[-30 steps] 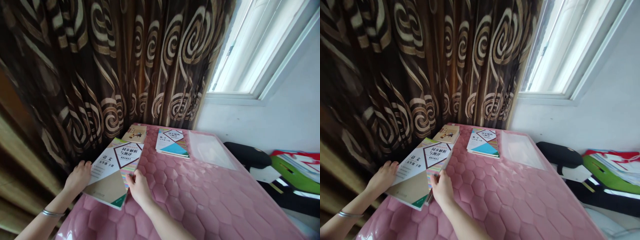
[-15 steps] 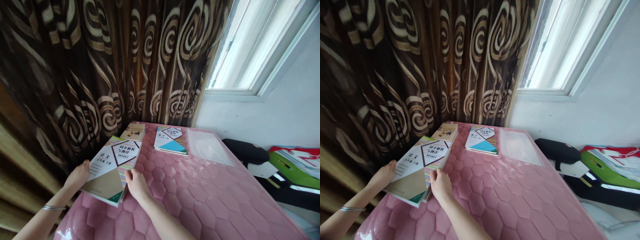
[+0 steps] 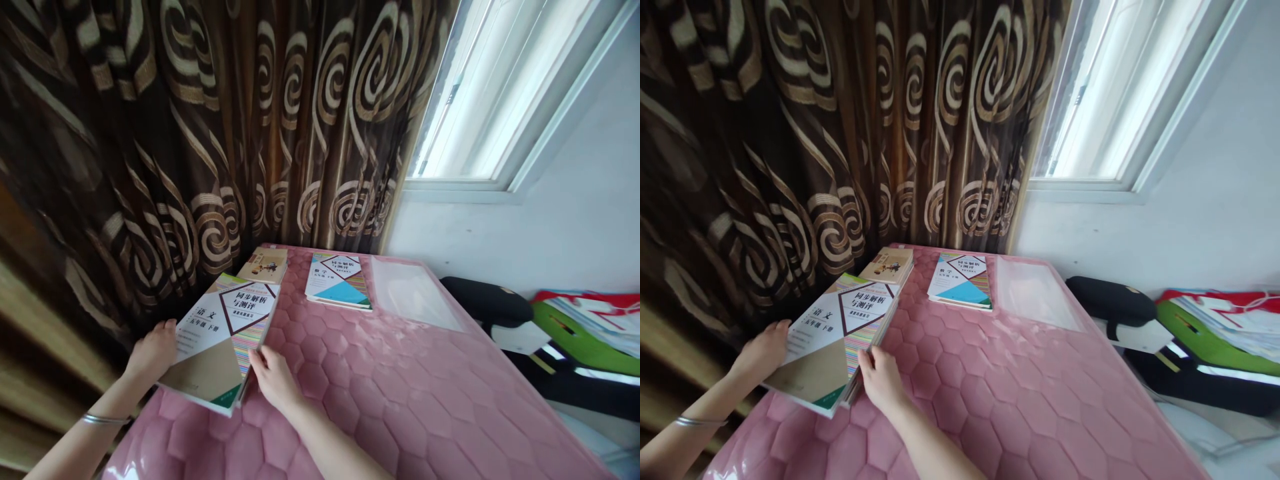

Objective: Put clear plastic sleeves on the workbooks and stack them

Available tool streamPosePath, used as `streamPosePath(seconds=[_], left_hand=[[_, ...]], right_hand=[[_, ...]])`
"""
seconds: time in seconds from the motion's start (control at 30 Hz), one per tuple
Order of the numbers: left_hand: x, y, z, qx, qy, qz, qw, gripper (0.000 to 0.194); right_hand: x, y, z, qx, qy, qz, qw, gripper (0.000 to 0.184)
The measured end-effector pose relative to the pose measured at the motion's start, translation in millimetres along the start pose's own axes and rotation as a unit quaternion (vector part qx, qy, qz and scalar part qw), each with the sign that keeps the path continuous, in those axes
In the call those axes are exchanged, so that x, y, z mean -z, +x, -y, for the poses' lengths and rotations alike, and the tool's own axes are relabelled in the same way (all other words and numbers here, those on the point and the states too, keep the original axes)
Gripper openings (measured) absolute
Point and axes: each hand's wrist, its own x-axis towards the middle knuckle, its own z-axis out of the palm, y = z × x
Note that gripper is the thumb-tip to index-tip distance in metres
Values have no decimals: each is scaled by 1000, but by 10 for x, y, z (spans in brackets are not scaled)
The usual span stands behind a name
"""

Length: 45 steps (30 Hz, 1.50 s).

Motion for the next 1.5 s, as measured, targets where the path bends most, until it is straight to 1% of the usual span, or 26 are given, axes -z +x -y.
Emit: streamPosePath(seconds=[0.03,0.07,0.13,0.17,0.2,0.27,0.3,0.33,0.37,0.43,0.5,0.53,0.57,0.63,0.7,0.77,0.87,1.03,1.07,1.13,1.23,1.37,1.43,1.5], left_hand=[[77,-59,-99,10,23,-54,998,42],[153,-135,-220,-1,31,-107,994,44],[271,-333,-525,-31,-7,-197,980,41],[301,-448,-707,-63,-36,-221,973,39],[307,-564,-907,-102,-60,-232,965,35],[250,-766,-1346,-231,-93,-191,949,34],[192,-837,-1576,-280,-108,-161,940,37],[119,-880,-1805,-311,-120,-124,934,39],[34,-896,-2024,-312,-131,-95,936,40],[-158,-857,-2408,-276,-155,-46,947,39],[-358,-768,-2683,-233,-179,-2,956,38],[-450,-723,-2773,-219,-188,7,957,37],[-533,-684,-2830,-213,-195,7,957,37],[-651,-633,-2863,-218,-206,-10,954,38],[-699,-613,-2829,-232,-214,-16,949,39],[-691,-603,-2783,-237,-224,-1,945,38],[-648,-585,-2753,-230,-233,21,945,37],[-633,-570,-2757,-225,-234,33,945,38],[-636,-572,-2755,-226,-235,32,945,38],[-641,-577,-2749,-228,-239,29,944,38],[-637,-582,-2740,-228,-244,28,942,38],[-634,-581,-2735,-223,-249,34,942,38],[-637,-581,-2733,-223,-253,37,941,39],[-637,-582,-2733,-223,-258,39,939,39]], right_hand=[[81,-39,-60,10,-5,22,1000,35],[182,-79,-134,17,-14,41,999,36],[440,-159,-312,14,-46,53,997,38],[592,-197,-409,10,-61,49,997,38],[753,-232,-506,1,-74,42,996,38],[1086,-294,-694,-17,-118,9,993,37],[1248,-321,-784,-26,-140,-4,990,35],[1403,-346,-873,-31,-169,-26,985,35],[1548,-369,-961,-36,-197,-48,979,35],[1814,-408,-1134,-45,-239,-93,966,37],[2055,-432,-1287,-54,-274,-146,949,37],[2169,-434,-1349,-56,-292,-171,939,37],[2279,-426,-1397,-57,-313,-196,928,35],[2480,-376,-1455,-57,-350,-238,904,28],[2637,-272,-1469,-59,-382,-259,885,18],[2726,-118,-1457,-70,-410,-265,870,17],[2722,166,-1423,-102,-439,-251,857,26],[2548,598,-1395,-171,-483,-223,829,47],[2525,658,-1400,-185,-488,-223,823,47],[2508,746,-1416,-204,-490,-222,818,43],[2539,799,-1448,-212,-493,-206,818,31],[2639,766,-1464,-202,-508,-179,818,27],[2716,724,-1439,-191,-516,-183,815,27],[2806,658,-1376,-180,-523,-201,808,29]])
